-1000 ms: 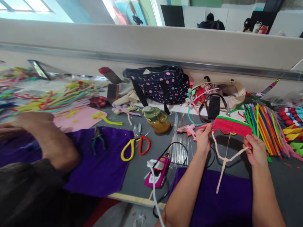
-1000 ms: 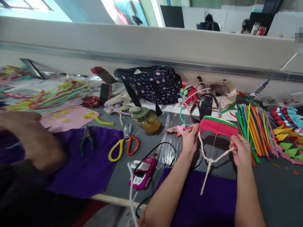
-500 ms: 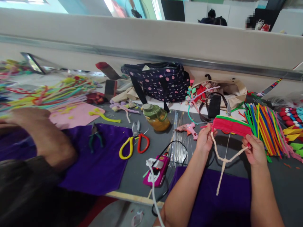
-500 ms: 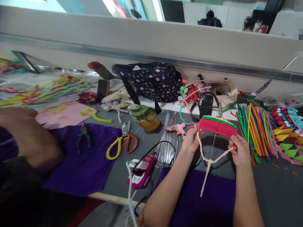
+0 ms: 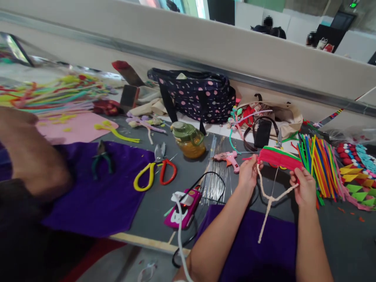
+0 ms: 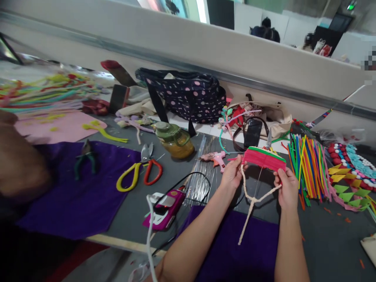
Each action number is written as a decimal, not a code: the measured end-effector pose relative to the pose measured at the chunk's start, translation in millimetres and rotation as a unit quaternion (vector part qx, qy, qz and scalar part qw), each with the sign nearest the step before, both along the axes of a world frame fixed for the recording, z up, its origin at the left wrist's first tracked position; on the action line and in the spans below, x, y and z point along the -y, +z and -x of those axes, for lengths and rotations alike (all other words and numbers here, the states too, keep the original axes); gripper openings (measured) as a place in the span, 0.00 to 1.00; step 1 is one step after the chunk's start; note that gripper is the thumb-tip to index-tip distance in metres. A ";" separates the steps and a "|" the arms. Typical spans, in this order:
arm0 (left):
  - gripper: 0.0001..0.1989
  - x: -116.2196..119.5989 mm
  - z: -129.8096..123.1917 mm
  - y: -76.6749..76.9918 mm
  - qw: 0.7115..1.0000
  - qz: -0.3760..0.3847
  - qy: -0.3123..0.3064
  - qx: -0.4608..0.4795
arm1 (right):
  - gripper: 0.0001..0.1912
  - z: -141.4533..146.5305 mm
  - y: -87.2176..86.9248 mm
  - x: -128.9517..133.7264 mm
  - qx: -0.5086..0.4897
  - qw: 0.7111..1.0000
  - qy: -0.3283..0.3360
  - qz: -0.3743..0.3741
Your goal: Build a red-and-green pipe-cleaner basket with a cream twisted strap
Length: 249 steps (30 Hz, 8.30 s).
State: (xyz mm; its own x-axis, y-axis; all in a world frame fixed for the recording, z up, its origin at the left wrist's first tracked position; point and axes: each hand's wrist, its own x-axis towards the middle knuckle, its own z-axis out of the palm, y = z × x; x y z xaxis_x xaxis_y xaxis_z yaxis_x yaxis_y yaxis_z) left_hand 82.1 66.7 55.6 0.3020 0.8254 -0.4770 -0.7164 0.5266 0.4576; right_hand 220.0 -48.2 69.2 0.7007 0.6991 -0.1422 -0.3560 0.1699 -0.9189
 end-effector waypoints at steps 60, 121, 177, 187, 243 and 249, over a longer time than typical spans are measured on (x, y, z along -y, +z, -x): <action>0.15 2.9 1.4 10.1 0.997 -0.079 -0.017 0.016 | 0.22 -28.5 78.2 -86.6 0.352 0.862 0.346 0.120; 0.15 -4.9 28.9 23.0 0.942 -0.210 -0.261 0.028 | 0.15 -2.1 122.3 -129.2 0.404 0.727 0.501 0.241; 0.18 -11.8 27.4 4.9 0.901 -0.248 -0.353 -0.038 | 0.22 -23.0 20.3 19.9 0.059 0.995 0.069 0.044; 0.18 -10.3 27.5 0.7 0.876 -0.291 -0.371 -0.095 | 0.19 -21.9 2.7 16.2 0.070 0.996 -0.023 0.042; 0.07 18.7 13.8 11.1 0.557 -0.556 -0.153 -0.597 | 0.15 10.0 19.3 29.2 0.176 0.979 -0.103 -0.006; 0.08 10.9 13.6 7.7 0.763 -0.460 -0.177 -0.417 | 0.15 6.0 24.1 31.4 0.125 0.983 -0.130 -0.013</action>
